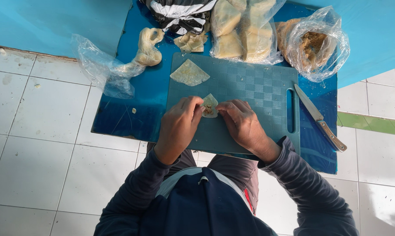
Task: The person sits at a small table and folds filled pastry triangles. They take a thin dough wrapper, place a scoop of brown filling from a plastic bag onto it, fold the wrapper over into a triangle, press the edges closed, and stack the finished pastries on the cutting board with previously folded ones.
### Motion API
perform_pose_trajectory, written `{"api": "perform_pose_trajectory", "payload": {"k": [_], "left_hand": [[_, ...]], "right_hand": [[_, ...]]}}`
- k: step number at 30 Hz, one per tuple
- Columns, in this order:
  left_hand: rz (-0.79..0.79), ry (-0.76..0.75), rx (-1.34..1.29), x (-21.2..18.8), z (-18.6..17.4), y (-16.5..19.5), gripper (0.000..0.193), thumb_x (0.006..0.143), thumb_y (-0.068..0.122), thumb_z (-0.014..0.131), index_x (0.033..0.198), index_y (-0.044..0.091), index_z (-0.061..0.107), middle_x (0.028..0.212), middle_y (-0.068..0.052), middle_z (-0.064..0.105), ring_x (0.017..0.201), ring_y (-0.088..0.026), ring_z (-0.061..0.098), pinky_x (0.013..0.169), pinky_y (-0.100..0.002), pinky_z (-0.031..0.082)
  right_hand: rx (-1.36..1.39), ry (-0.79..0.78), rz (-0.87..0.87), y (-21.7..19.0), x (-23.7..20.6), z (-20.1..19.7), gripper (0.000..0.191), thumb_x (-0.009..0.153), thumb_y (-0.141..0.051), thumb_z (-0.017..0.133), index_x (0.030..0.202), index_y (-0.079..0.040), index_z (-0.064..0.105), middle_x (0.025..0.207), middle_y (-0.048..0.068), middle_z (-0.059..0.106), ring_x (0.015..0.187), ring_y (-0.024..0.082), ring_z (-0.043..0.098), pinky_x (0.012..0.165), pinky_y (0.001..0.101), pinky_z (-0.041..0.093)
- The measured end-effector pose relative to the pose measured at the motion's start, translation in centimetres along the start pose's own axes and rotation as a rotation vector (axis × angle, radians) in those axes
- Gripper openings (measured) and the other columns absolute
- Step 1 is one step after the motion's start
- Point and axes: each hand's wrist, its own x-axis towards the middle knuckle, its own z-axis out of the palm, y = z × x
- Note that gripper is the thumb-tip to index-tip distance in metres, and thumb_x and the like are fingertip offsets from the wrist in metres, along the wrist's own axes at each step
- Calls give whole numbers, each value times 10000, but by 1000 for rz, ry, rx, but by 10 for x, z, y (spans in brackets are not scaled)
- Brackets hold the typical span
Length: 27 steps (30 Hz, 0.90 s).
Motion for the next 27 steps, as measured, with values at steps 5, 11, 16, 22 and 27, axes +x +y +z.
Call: {"api": "perform_pose_trajectory", "payload": {"k": [5,11,16,22,27], "left_hand": [[60,50,-52,0,5,2,212,1032,80,679,1232,56,613,987,-116,729,874,-270,729,709,-370,571],[62,-28,-47,-2,6,-1,285,1000,75,683,1275,58,610,986,-99,752,902,-261,735,731,-376,580],[120,-26,-45,-2,6,-3,301,985,60,685,1274,51,600,1070,-114,730,969,-283,725,786,-386,581],[60,-78,-54,-2,8,-5,221,980,74,705,1182,74,617,1087,-100,690,939,-293,715,753,-384,574],[98,-87,-28,-1,10,-8,168,948,82,722,1107,68,667,1056,-84,669,950,-287,705,774,-388,571]], "right_hand": [[22,3,33,-1,-1,1,189,997,-27,652,1179,-76,637,1036,110,712,968,308,702,867,410,543],[69,9,71,-1,-1,3,180,1017,-53,658,1195,-78,645,1033,95,717,947,287,716,839,387,558],[62,11,41,0,0,4,184,1004,-70,677,1185,-84,643,1026,82,718,958,276,720,864,378,555],[41,-20,25,0,3,5,150,962,-61,717,1104,-88,676,1054,70,714,971,271,699,896,385,525],[-33,-32,-55,-1,6,4,193,925,-75,745,1115,-94,712,1081,60,708,1015,259,684,943,383,487]]}}
